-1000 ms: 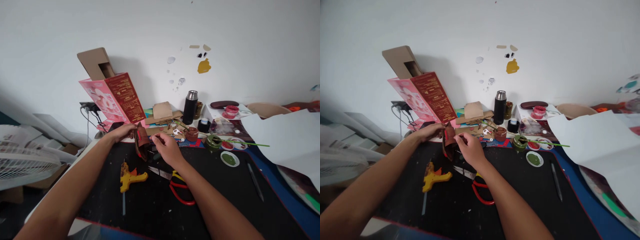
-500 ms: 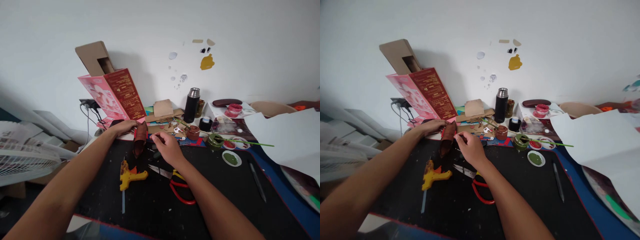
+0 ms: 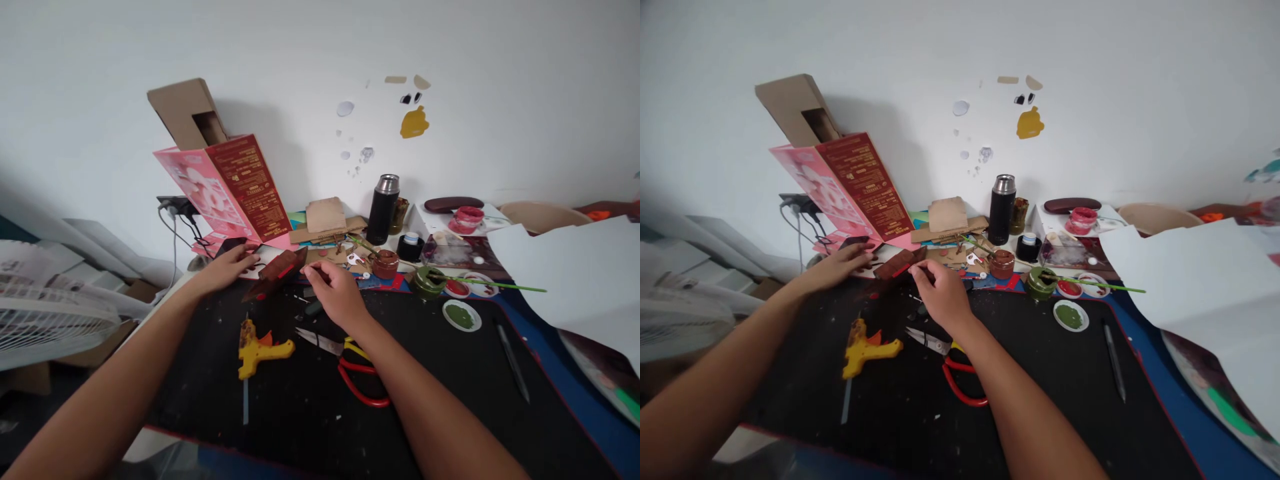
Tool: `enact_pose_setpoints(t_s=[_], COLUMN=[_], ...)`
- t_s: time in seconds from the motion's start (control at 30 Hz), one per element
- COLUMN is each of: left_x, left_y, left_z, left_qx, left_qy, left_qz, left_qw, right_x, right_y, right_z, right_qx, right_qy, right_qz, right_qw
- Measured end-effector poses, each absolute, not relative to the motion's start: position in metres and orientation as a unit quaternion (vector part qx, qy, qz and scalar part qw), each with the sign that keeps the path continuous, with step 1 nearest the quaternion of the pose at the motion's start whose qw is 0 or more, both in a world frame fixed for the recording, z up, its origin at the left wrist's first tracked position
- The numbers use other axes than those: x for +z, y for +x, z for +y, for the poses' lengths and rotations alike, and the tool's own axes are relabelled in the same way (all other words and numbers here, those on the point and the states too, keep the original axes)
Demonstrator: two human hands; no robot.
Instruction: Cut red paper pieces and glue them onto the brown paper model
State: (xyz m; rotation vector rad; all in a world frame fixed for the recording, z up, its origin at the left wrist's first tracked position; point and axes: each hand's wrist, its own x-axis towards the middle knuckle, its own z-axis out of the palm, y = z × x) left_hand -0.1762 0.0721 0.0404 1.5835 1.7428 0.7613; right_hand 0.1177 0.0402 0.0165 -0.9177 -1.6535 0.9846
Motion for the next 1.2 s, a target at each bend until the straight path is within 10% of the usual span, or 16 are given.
enact_pose_setpoints(t_s=[0.83, 1.2], left_x=[0.017, 0.019], left_y=[-0.126, -0.131], left_z=[0.025, 0.014], left_qx=[0.080, 0.106], left_qy=[0.689, 0.692], left_qz=[0.720, 0.711], left_qw=[0.004, 0.068], right_x=[0.014, 0.015], right_y=[0.115, 0.112], right_z=[0.035, 0.027], right_qx=[0.348, 0.294], right_qy=[-0.394, -0.392], right_qz=[-0.730, -0.791], right_qw=[0.437, 0.367])
